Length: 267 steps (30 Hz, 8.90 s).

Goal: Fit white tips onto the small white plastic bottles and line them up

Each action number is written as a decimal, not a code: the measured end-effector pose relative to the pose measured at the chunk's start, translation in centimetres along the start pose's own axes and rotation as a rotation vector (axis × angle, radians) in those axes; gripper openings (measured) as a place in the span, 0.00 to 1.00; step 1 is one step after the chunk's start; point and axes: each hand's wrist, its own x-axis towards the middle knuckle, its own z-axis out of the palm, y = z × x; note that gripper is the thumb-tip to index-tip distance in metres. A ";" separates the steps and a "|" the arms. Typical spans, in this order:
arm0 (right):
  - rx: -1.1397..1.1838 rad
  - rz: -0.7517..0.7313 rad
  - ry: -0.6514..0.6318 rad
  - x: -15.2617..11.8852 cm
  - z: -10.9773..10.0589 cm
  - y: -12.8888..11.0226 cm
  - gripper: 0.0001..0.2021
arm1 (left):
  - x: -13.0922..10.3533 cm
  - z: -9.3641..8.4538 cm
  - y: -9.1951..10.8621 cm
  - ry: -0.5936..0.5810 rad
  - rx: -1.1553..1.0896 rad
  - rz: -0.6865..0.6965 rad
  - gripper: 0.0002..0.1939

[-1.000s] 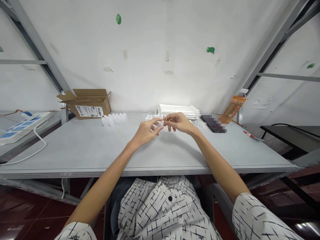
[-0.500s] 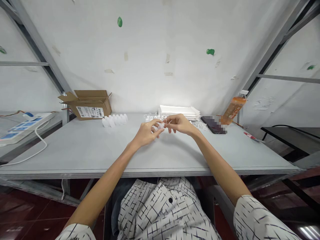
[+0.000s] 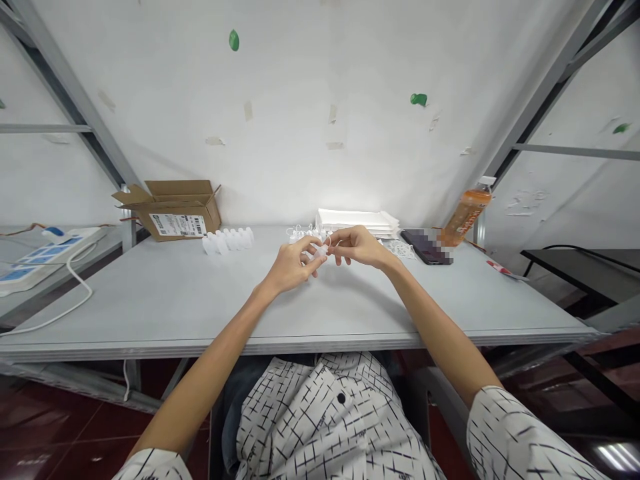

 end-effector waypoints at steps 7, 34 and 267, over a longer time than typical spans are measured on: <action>0.007 0.004 -0.016 0.0 0.0 0.1 0.08 | 0.2 -0.1 -0.3 0.046 0.144 0.061 0.15; -0.022 -0.027 0.035 0.0 0.9 0.5 0.09 | 0.4 -0.4 -0.8 0.038 0.171 0.063 0.14; 0.268 -0.026 0.098 0.0 3.4 2.3 0.18 | 0.6 0.5 -1.0 0.106 0.443 -0.004 0.21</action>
